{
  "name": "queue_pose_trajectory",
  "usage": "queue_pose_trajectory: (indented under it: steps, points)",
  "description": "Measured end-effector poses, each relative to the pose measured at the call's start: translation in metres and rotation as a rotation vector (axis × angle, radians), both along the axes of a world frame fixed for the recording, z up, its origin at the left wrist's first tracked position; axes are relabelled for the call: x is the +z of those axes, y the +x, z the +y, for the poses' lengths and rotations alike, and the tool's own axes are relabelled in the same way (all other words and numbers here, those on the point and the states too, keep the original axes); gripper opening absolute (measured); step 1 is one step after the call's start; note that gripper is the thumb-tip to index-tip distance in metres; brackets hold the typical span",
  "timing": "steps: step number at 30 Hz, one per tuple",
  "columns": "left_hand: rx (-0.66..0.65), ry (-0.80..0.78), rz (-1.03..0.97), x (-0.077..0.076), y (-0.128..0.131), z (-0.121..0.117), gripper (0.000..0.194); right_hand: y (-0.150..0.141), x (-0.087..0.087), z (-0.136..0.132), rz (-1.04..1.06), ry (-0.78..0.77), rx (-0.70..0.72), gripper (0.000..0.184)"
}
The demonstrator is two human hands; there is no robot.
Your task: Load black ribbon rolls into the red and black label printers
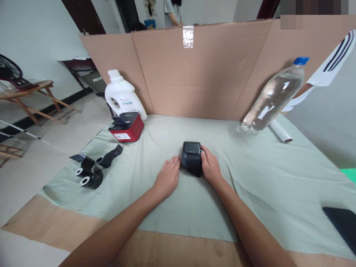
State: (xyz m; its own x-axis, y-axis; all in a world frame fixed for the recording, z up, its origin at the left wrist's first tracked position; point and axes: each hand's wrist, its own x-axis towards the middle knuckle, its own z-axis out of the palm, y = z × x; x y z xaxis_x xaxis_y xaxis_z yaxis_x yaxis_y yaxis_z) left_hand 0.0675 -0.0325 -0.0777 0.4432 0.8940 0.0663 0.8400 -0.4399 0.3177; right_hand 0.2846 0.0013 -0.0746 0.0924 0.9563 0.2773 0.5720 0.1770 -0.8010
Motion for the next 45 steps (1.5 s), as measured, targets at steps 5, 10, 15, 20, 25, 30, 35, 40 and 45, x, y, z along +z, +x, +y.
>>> queue_pose_trajectory:
  steps: [5,10,15,20,25,30,35,40,45]
  points:
    - [-0.011,0.016,0.006,-0.001,-0.005,0.005,0.054,0.000,-0.001,-0.005,-0.007,-0.002,0.003,0.060]
    - [-0.023,-0.049,0.059,0.008,-0.025,0.072,0.056,-0.001,0.001,-0.006,-0.011,-0.012,-0.011,0.060]
    - [0.116,-0.023,0.123,0.008,-0.049,0.121,0.058,0.001,-0.001,-0.005,0.016,-0.013,-0.022,0.062]
    - [0.229,0.010,0.180,-0.003,-0.070,0.104,0.061,0.003,-0.003,-0.004,0.020,-0.023,-0.010,0.062]
    - [0.410,0.008,0.193,-0.006,-0.087,0.094,0.066,0.003,-0.002,-0.004,0.015,-0.010,0.001,0.057]
    - [0.475,-0.015,0.179,-0.007,-0.088,0.102,0.069,0.003,-0.002,-0.004,0.012,-0.005,-0.001,0.056]
    - [0.375,-0.068,-0.070,0.000,-0.100,0.135,0.066,0.004,-0.005,-0.003,-0.001,0.013,0.016,0.053]
    - [0.231,-0.189,-0.610,0.011,-0.082,0.145,0.053,0.004,-0.005,-0.002,-0.016,0.016,0.009,0.054]
    - [0.131,-0.289,-0.989,0.001,-0.007,0.086,0.057,0.004,-0.006,-0.001,-0.027,0.002,0.024,0.057]
